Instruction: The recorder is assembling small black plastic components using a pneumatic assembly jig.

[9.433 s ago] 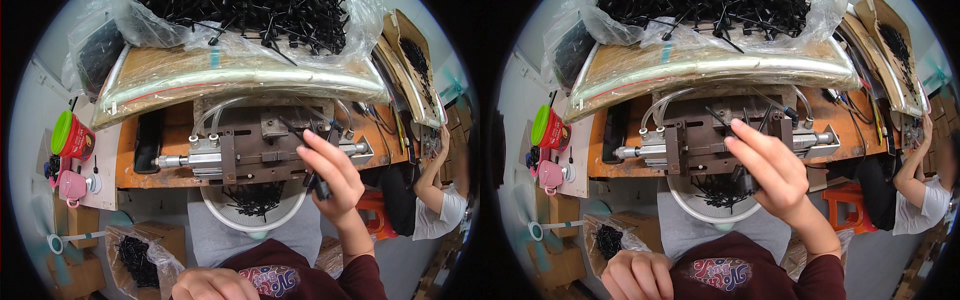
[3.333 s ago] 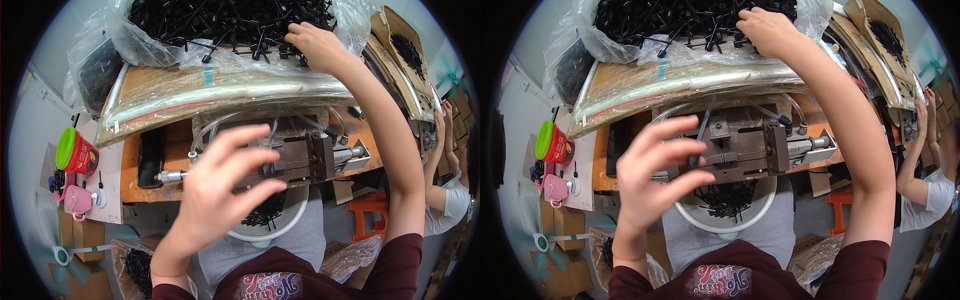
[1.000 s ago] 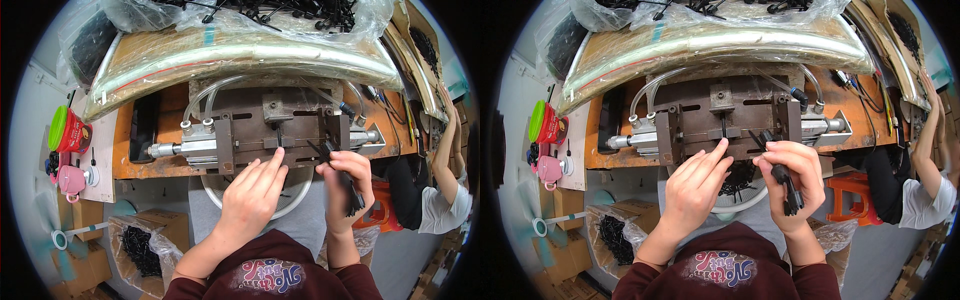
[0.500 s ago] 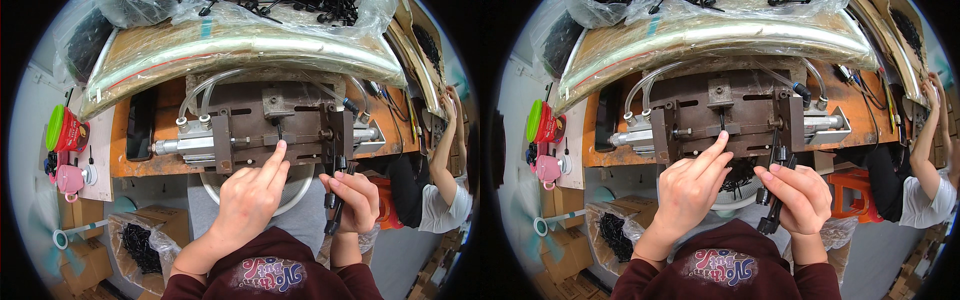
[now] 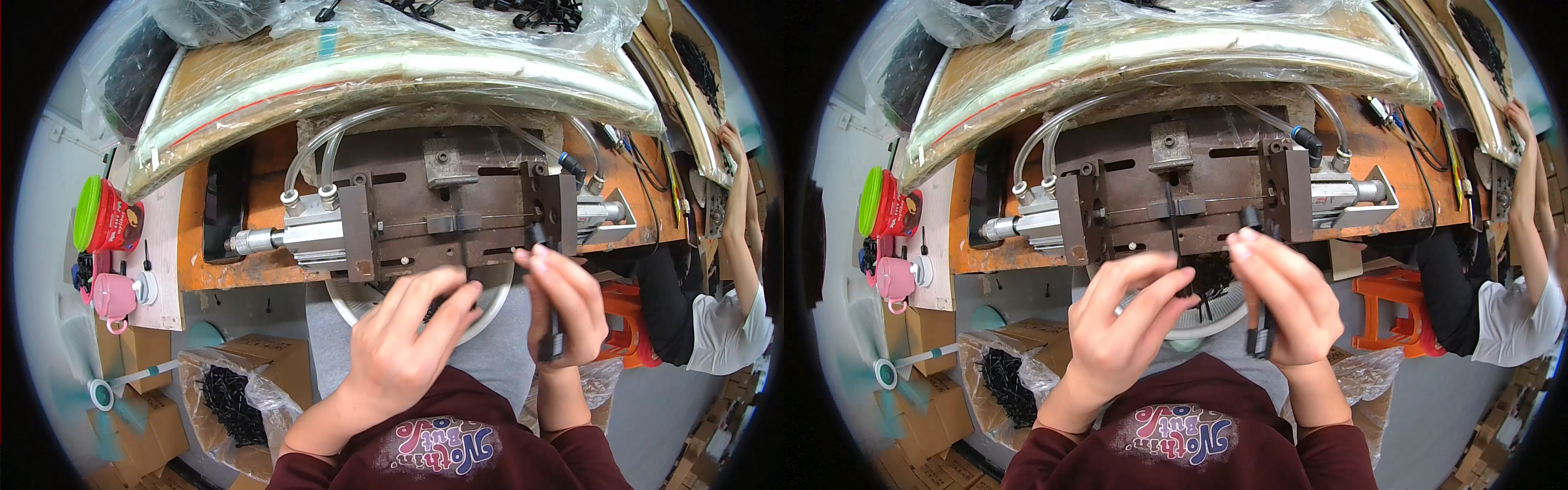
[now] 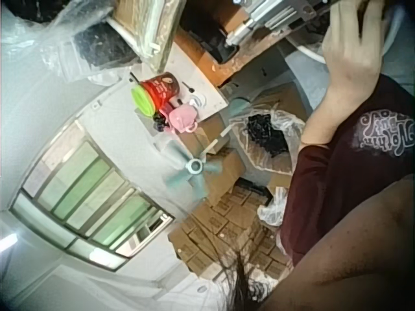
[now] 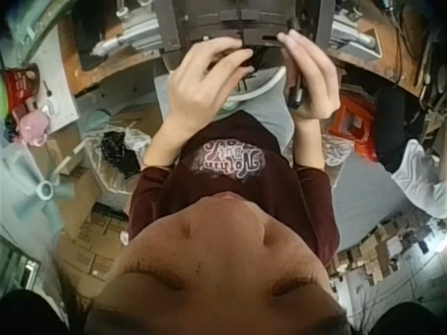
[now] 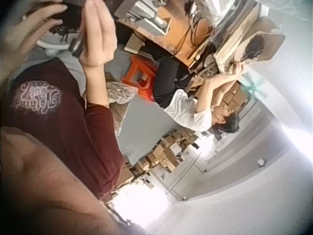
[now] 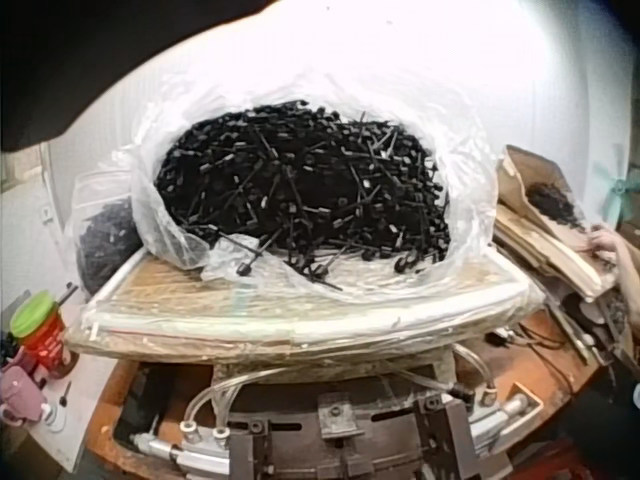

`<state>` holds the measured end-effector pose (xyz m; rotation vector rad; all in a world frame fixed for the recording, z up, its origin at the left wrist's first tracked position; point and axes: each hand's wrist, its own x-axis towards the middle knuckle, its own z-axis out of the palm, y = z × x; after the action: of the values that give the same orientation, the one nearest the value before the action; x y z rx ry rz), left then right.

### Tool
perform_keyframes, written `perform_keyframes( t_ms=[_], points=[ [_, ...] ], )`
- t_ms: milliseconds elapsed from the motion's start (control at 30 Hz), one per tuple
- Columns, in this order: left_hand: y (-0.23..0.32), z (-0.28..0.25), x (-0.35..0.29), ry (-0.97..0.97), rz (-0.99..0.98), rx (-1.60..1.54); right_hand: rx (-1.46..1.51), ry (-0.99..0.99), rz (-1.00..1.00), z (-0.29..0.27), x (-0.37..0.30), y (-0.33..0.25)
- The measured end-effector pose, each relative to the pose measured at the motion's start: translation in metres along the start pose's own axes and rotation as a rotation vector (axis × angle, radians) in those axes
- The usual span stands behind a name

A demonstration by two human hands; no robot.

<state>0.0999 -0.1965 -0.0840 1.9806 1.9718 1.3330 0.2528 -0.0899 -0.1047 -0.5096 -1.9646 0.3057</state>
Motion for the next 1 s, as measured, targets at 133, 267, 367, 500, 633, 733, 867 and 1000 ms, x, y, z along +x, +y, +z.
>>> perform_keyframes(
  t_ms=[133,267,367,500,633,733,867,1000],
  points=[
    [-0.015,0.016,0.002,-0.017,0.088,0.201,0.098,-0.058,0.092,-0.01,-0.003,0.0],
    [-0.015,0.016,0.01,-0.063,0.077,0.28,0.452,0.066,0.204,-0.004,-0.006,0.001],
    [-0.015,0.014,0.01,-0.084,0.051,0.27,0.567,0.026,0.37,-0.013,-0.004,-0.004],
    [-0.015,0.012,0.009,-0.1,0.031,0.264,0.81,0.061,0.594,-0.017,0.001,-0.007],
    [-0.01,0.007,0.013,-0.074,0.01,0.105,0.951,0.079,0.815,-0.015,0.003,-0.009],
    [-0.004,0.0,0.01,-0.027,0.068,-0.146,1.058,0.002,0.905,-0.018,0.008,-0.013],
    [0.002,-0.012,0.002,-0.065,0.114,-0.306,1.24,-0.115,0.992,-0.018,0.011,-0.016],
    [0.005,-0.026,-0.001,-0.124,0.057,-0.491,1.173,-0.109,1.029,-0.021,0.016,-0.012]
  ],
)
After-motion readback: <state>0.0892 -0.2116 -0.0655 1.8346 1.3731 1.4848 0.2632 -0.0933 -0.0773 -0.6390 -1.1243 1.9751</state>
